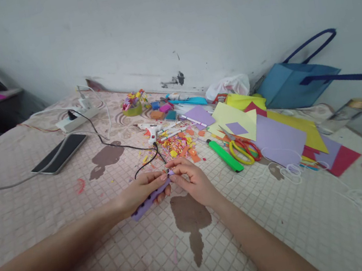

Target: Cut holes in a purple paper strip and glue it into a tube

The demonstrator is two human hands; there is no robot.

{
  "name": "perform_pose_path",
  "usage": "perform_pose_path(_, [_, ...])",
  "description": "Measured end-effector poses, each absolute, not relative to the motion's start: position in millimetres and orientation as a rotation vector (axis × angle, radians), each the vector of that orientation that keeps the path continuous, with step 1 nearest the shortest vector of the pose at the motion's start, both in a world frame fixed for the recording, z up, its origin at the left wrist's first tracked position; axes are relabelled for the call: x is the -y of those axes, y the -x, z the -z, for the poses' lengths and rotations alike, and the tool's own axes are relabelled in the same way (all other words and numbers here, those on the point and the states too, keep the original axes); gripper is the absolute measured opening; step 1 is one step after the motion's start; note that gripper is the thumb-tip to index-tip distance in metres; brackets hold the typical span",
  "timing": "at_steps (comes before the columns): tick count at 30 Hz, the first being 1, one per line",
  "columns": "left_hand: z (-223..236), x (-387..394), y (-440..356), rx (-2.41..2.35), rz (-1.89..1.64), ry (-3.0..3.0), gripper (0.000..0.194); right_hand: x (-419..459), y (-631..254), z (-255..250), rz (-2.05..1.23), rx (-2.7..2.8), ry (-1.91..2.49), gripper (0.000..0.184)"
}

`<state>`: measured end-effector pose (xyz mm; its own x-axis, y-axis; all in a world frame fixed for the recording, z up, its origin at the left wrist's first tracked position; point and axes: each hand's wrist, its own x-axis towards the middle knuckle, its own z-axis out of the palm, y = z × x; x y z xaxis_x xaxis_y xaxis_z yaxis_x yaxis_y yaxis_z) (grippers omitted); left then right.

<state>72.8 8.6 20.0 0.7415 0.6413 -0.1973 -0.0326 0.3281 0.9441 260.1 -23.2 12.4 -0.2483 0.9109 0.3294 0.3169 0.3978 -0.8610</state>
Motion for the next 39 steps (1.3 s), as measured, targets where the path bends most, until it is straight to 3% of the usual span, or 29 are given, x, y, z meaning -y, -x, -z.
perform_pose_path(10, [-19.1,-7.8,-73.9,-0.602,-0.496,-1.194,0.037,24.0,-259.9,-12.3,-0.833,1.771,1.07,0.018])
perform_pose_path(22, [-15.6,-8.9,-74.5,-0.582,-0.525,-0.986,0.036,22.5,-262.1,-3.3,-1.025,1.588,1.03,0.035])
perform_pose_path(30, [-12.7,-7.6,-76.0,-0.548,-0.495,-0.908,0.034,24.2,-259.8,-12.4,-1.0,1.579,1.06,0.022])
perform_pose_path(39, [-10.7,-10.8,-72.9,-0.53,-0.405,-0.863,0.03,14.0,-273.4,0.3,-0.968,1.394,1.133,0.025])
